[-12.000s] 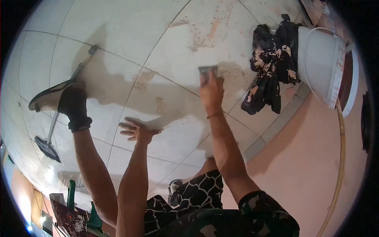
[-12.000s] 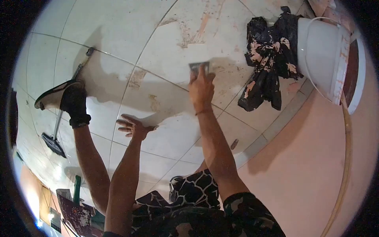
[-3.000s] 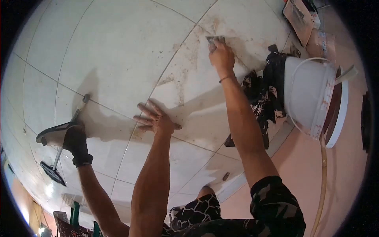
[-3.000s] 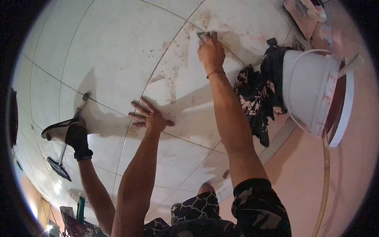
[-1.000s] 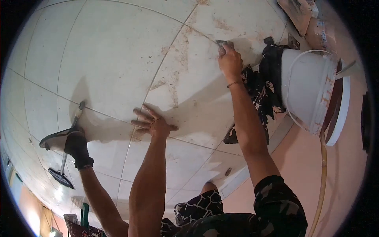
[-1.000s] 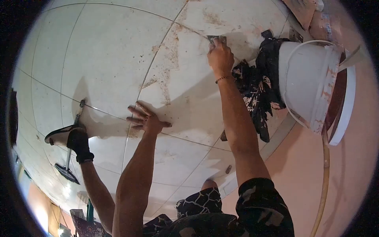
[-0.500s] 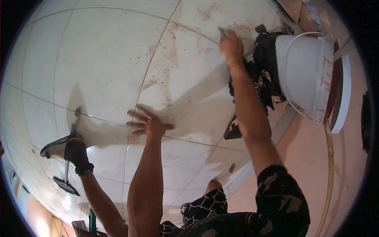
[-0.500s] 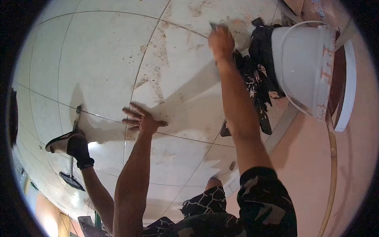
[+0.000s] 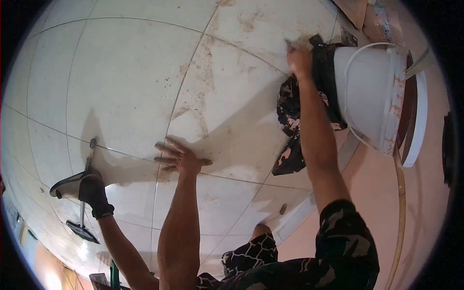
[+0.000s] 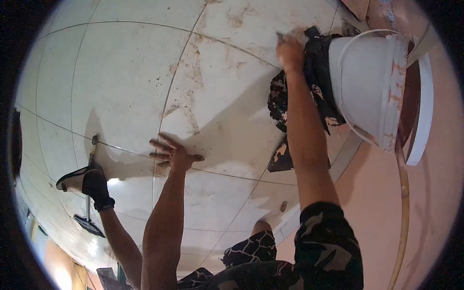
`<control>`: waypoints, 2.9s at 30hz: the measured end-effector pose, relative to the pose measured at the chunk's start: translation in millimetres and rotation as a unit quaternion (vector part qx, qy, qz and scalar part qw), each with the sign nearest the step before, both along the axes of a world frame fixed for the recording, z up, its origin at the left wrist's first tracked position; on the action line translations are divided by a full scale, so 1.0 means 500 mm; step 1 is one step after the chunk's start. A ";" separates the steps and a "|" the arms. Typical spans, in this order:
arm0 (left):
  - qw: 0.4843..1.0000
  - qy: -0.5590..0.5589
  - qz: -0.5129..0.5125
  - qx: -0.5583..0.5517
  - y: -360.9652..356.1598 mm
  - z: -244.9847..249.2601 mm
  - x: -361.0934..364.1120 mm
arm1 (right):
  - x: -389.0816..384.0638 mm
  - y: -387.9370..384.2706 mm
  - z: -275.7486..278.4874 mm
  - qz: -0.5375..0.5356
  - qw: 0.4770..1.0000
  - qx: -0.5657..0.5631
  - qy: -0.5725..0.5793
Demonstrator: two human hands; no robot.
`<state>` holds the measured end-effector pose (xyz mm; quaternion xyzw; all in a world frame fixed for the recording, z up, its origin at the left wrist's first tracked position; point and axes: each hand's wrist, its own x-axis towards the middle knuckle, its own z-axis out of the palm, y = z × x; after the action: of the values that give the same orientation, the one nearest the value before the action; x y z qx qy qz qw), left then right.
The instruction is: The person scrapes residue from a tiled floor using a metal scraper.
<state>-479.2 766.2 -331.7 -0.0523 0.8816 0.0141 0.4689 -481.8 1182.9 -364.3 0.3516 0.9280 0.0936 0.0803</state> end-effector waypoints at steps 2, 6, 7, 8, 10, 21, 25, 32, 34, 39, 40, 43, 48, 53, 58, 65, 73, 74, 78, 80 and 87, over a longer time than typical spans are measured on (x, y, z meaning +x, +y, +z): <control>1.000 -0.014 0.005 -0.015 0.005 0.006 0.001 | 0.024 -0.057 0.029 -0.088 0.977 -0.134 0.139; 1.000 -0.010 -0.006 -0.016 0.001 0.013 0.002 | -0.006 0.059 -0.016 -0.047 0.997 -0.037 0.058; 1.000 -0.012 -0.009 -0.018 0.003 0.012 0.002 | 0.026 0.046 -0.016 -0.006 0.998 -0.051 0.043; 1.000 -0.016 -0.007 -0.021 -0.004 0.013 0.005 | 0.057 0.010 -0.025 -0.005 0.998 -0.054 0.040; 0.999 -0.018 -0.017 -0.028 0.001 0.003 0.003 | 0.090 -0.016 -0.040 -0.011 0.968 -0.093 0.232; 1.000 -0.002 -0.014 -0.014 0.005 -0.003 -0.002 | 0.030 0.046 -0.031 -0.082 0.967 -0.058 0.233; 1.000 -0.011 -0.009 -0.017 -0.006 -0.003 0.010 | -0.035 0.159 -0.001 -0.066 0.992 -0.066 -0.082; 0.999 -0.021 -0.015 -0.039 0.004 0.000 0.005 | -0.036 0.131 -0.011 -0.122 0.990 -0.071 0.005; 0.999 -0.009 -0.021 -0.034 -0.001 -0.005 0.007 | -0.011 0.103 -0.017 -0.146 0.984 -0.051 0.091; 1.000 0.000 -0.012 -0.025 -0.008 0.003 0.019 | -0.023 0.128 -0.001 -0.076 0.992 -0.087 0.052; 0.999 -0.011 -0.016 -0.034 -0.006 0.005 0.023 | -0.002 0.121 0.006 -0.077 0.992 -0.084 0.049; 0.999 -0.008 -0.010 -0.033 0.004 0.000 0.007 | 0.018 0.109 -0.044 -0.008 0.979 -0.022 0.203; 0.999 -0.015 0.007 -0.036 0.008 0.003 0.007 | -0.030 0.151 -0.036 -0.140 0.989 -0.049 0.013; 1.000 0.005 0.003 -0.023 0.006 0.002 0.003 | -0.046 0.194 -0.049 -0.060 0.984 -0.039 0.161; 1.000 0.006 0.002 -0.013 0.007 -0.005 0.013 | -0.032 0.134 -0.056 -0.041 0.982 -0.012 0.184; 0.999 0.003 -0.012 -0.032 -0.006 -0.011 0.013 | -0.050 0.140 -0.037 -0.028 0.983 -0.099 0.155; 0.998 -0.045 0.004 -0.050 -0.001 0.009 0.014 | -0.044 0.165 -0.026 -0.019 0.987 -0.111 0.114; 0.999 -0.028 -0.003 -0.030 -0.011 0.001 0.017 | -0.001 0.106 -0.019 0.005 0.987 -0.102 0.121; 0.999 -0.028 -0.008 -0.024 0.004 0.010 -0.001 | 0.175 -0.173 0.016 0.018 0.962 -0.125 0.242; 0.999 -0.024 -0.012 -0.035 -0.005 0.001 0.007 | 0.168 -0.198 0.018 -0.012 0.966 -0.135 0.221; 0.999 -0.019 -0.010 -0.039 0.009 0.007 0.003 | 0.127 -0.193 0.037 -0.027 0.976 -0.172 0.128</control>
<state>-477.9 770.6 -328.4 -0.0625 0.8727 -0.0262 0.4835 -418.6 1086.2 -345.6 0.3661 0.9231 -0.1155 0.0228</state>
